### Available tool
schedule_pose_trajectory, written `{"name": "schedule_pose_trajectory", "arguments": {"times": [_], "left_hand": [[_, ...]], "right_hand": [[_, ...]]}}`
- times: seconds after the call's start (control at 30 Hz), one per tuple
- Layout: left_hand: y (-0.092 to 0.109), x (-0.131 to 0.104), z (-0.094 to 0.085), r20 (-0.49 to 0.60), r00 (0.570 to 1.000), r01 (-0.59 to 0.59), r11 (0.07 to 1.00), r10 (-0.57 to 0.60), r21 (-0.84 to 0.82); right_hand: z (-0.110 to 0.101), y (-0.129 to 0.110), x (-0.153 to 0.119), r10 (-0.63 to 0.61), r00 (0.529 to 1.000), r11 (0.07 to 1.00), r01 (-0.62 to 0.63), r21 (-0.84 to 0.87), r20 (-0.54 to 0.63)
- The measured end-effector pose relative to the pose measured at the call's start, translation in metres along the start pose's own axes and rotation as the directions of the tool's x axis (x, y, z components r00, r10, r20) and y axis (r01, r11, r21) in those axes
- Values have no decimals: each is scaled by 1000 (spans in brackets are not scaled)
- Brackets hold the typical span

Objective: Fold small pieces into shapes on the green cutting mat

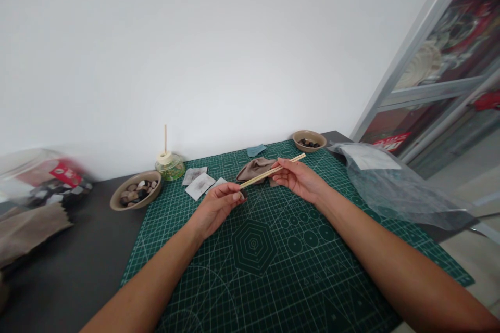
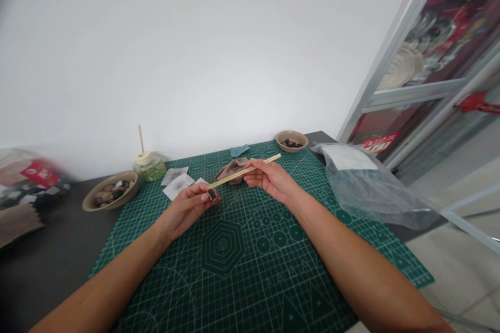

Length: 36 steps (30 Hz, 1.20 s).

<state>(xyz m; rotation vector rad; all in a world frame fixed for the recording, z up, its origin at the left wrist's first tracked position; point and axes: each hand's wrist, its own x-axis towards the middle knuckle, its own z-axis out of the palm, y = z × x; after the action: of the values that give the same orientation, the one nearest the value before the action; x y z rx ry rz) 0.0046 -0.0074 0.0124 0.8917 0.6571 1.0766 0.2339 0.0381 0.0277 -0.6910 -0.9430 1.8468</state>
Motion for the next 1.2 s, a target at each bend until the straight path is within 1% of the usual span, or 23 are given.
{"name": "schedule_pose_trajectory", "arguments": {"times": [0.13, 0.3, 0.43, 0.53, 0.7, 0.8, 0.97, 1.07, 1.2], "left_hand": [[0, 0, 0, 8, 1000, -5, 1000, 5, 3], [0, 1, 0, 20, 1000, -13, 1000, 13, -6], [0, 0, 1, 29, 999, -16, 1000, 17, -8], [1, 0, 1, 28, 999, -19, 1000, 20, -12], [0, 1, 0, 16, 1000, -25, 999, 25, -29], [0, 1, -1, 16, 1000, -25, 999, 25, -35], [0, 1, -1, 33, 999, -20, 999, 21, -41], [1, 1, 0, 46, 999, -23, 999, 24, -38], [1, 1, 1, 47, 998, -26, 999, 29, -48]], "right_hand": [[1, 1, 0, 26, 999, 1000, -26, -6, 32], [1, 4, 1, 18, 1000, 1000, -18, 2, 18], [0, 6, 2, 20, 999, 998, -18, -55, 34], [-2, 5, 3, 14, 1000, 998, -14, -57, -6], [-5, -2, 4, -16, 997, 999, 19, 35, -72], [-4, -3, 3, -30, 999, 997, 32, 71, -39], [0, 1, 1, -1, 998, 998, -3, 58, 58], [1, 3, 1, 25, 997, 999, -28, 44, 68], [-1, 5, 2, 34, 998, 998, -36, 48, 44]]}}
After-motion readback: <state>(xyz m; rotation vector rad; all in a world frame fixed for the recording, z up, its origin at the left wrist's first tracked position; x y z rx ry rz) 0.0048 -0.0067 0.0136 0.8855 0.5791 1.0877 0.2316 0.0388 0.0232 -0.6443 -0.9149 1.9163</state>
